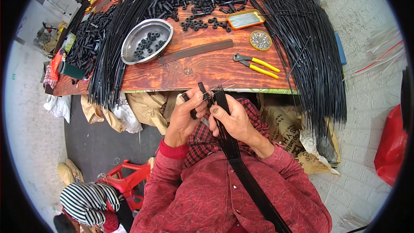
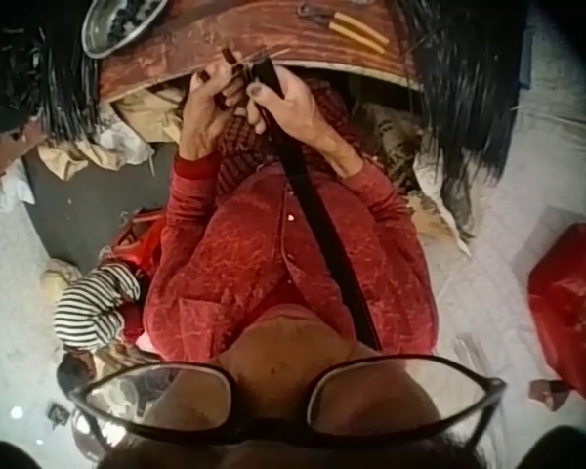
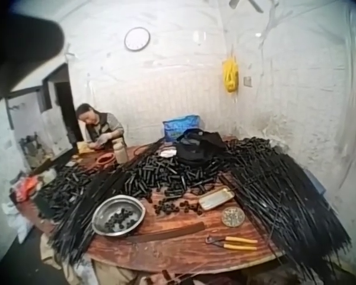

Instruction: Assembling black plastic components into bundles by attaching connectors and placing them into a circular holder.

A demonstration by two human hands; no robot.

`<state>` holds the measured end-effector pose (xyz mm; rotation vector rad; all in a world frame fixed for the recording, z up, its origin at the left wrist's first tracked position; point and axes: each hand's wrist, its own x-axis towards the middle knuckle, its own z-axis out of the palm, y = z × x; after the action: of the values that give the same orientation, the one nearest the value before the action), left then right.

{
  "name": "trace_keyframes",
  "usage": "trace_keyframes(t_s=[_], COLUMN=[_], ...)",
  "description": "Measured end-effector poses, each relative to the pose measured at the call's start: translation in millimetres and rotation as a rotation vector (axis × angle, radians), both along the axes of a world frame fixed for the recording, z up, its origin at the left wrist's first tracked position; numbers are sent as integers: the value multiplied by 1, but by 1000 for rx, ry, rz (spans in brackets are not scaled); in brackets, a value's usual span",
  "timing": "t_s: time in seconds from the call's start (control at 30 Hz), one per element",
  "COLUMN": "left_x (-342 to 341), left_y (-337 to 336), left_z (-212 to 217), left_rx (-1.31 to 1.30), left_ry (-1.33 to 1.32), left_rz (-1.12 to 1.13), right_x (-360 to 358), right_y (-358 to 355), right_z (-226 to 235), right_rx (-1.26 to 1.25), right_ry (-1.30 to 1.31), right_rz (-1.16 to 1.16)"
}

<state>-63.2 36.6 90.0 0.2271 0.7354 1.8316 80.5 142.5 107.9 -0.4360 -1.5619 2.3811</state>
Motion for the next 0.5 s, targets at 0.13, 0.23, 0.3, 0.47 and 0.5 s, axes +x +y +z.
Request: trace_keyframes(t_s=[0.13,0.23,0.3,0.47,0.5], left_x=[4,-6,-6,7,11], left_y=[-6,-12,-13,-12,-8], left_z=[2,-6,-6,9,13], left_rx=[-57,79,173,-68,-69], left_ry=[38,34,68,328,327], left_rz=[38,-57,-135,70,67], right_x=[-3,-2,0,-2,-3], right_y=[-1,0,0,-2,-2], right_z=[8,2,0,-1,1], right_rx=[-16,-24,-23,66,65], right_ry=[12,4,-23,-52,-53], right_rz=[-15,-11,-15,-65,-68])
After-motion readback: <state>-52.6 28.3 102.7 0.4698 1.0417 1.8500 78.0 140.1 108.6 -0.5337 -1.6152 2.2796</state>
